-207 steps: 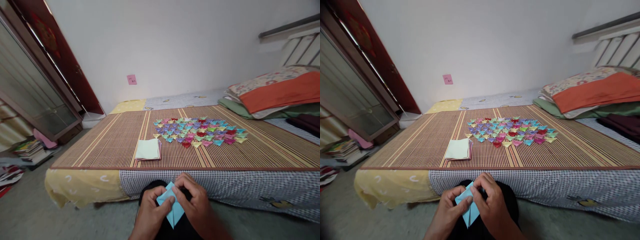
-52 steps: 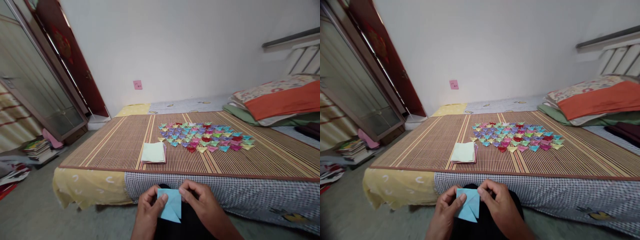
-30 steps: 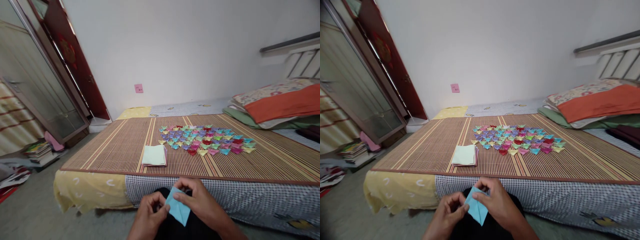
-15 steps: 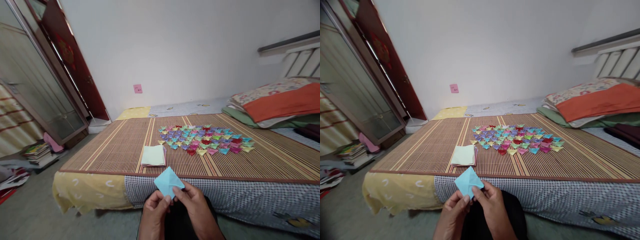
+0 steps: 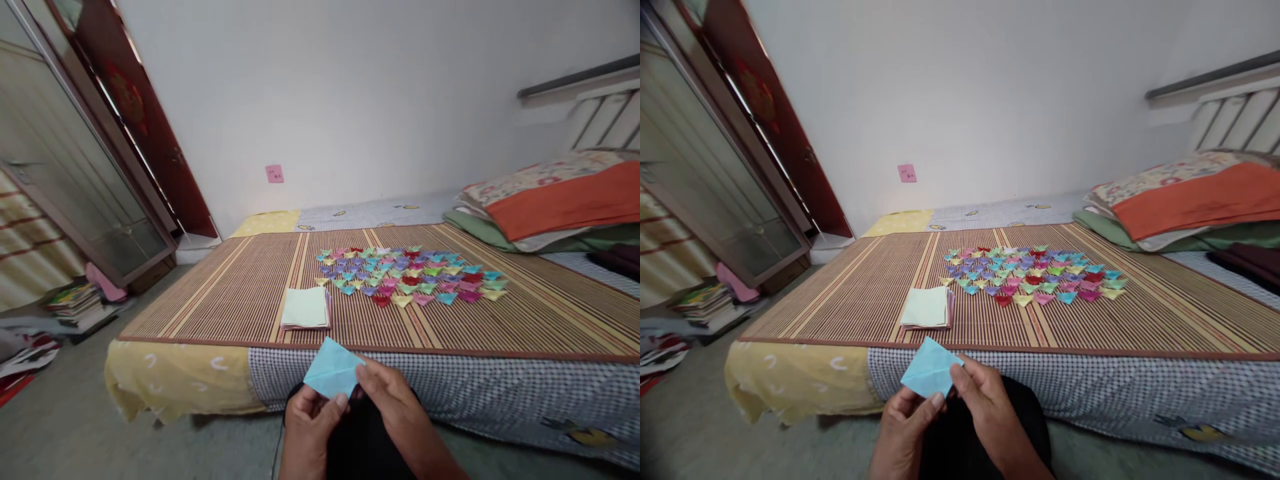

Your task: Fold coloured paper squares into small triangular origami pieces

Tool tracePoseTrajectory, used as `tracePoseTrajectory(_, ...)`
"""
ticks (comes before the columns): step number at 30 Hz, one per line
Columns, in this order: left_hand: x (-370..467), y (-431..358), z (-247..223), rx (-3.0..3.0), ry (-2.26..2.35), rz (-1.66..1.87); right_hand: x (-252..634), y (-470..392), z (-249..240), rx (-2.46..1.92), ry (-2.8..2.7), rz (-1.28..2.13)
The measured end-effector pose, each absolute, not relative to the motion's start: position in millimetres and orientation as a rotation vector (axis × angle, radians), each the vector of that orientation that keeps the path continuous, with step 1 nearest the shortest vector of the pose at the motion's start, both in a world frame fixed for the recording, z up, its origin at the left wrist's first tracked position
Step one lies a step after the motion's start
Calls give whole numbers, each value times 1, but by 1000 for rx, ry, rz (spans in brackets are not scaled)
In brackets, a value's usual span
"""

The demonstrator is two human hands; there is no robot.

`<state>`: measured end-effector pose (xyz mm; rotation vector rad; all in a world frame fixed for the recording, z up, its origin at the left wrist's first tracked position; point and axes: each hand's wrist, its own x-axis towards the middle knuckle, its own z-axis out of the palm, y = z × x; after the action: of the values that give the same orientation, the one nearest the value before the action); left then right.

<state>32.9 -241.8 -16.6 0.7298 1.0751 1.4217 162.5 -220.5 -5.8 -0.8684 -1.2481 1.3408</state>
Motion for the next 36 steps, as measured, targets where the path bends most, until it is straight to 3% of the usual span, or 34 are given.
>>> tracePoseTrajectory(7,41,-241,-21,784,1144,1480,152,-220,-17,-1041,-1314,1084)
tracePoseTrajectory(15,35,-244,-21,893,1101,1439,160,-213,-15,-845,-1145,1506)
tracePoseTrajectory(22,33,-236,-28,880,1098,1385,161,-217,-18,-951,-1248,1320)
tracePoseTrajectory(28,15,-229,-3,741,1042,1266,174,-216,-5,-1133,-1493,1050)
tracePoseTrajectory(32,12,-230,4,557,965,1100,174,-217,1,-1092,-1566,1050)
tracePoseTrajectory(36,16,-232,-1,452,970,1157,169,-216,-4,-1089,-1593,1034)
